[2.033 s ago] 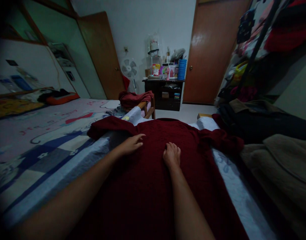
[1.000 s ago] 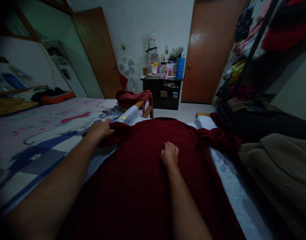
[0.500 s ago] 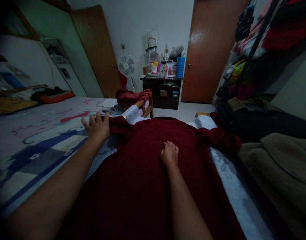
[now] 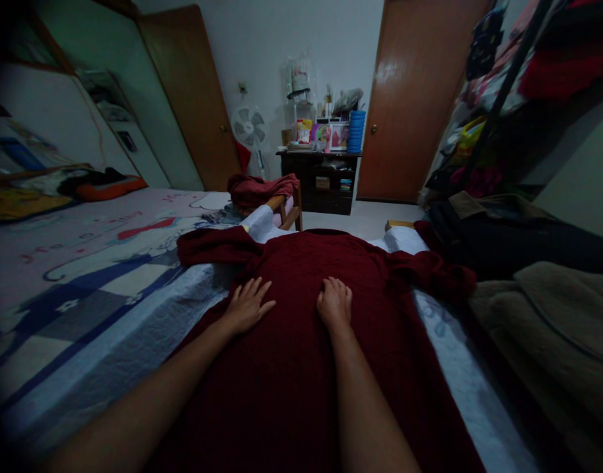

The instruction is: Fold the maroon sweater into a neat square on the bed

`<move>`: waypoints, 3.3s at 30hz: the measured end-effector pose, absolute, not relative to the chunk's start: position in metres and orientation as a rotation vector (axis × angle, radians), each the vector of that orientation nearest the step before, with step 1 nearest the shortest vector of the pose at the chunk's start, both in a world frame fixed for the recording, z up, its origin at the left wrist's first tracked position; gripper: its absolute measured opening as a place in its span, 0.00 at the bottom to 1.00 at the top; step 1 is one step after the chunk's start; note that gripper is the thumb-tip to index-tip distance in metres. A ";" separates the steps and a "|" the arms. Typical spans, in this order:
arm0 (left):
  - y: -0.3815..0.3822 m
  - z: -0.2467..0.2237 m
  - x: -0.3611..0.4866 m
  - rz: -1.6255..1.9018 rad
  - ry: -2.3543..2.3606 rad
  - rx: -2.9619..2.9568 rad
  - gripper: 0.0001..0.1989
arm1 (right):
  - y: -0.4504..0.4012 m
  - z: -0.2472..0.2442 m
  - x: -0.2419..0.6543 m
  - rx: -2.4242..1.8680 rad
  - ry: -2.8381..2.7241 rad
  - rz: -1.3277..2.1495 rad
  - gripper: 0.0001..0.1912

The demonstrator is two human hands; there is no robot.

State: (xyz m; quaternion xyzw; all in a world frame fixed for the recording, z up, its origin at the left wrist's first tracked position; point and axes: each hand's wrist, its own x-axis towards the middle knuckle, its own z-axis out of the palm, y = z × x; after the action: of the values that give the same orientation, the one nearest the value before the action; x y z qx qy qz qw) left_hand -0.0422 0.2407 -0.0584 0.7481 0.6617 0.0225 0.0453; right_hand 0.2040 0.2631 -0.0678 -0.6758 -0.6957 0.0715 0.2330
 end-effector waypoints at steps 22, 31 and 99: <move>0.258 -0.052 -0.053 0.049 2.218 2.147 0.36 | 0.264 -0.066 0.206 -1.852 -1.923 0.245 0.21; 0.256 -0.051 -0.083 0.169 2.311 2.361 0.20 | 0.264 -0.067 0.207 -1.839 -1.916 0.228 0.20; 0.144 -0.043 -0.063 0.060 2.193 2.298 0.30 | 0.094 -0.065 0.261 -2.269 -1.884 -0.078 0.28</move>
State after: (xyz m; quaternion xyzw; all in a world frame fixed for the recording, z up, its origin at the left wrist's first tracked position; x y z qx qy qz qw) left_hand -0.0632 0.1439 -0.0432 0.7232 0.6902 0.0190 -0.0177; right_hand 0.2615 0.0939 -0.0651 -0.7655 -0.6357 -0.0264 0.0956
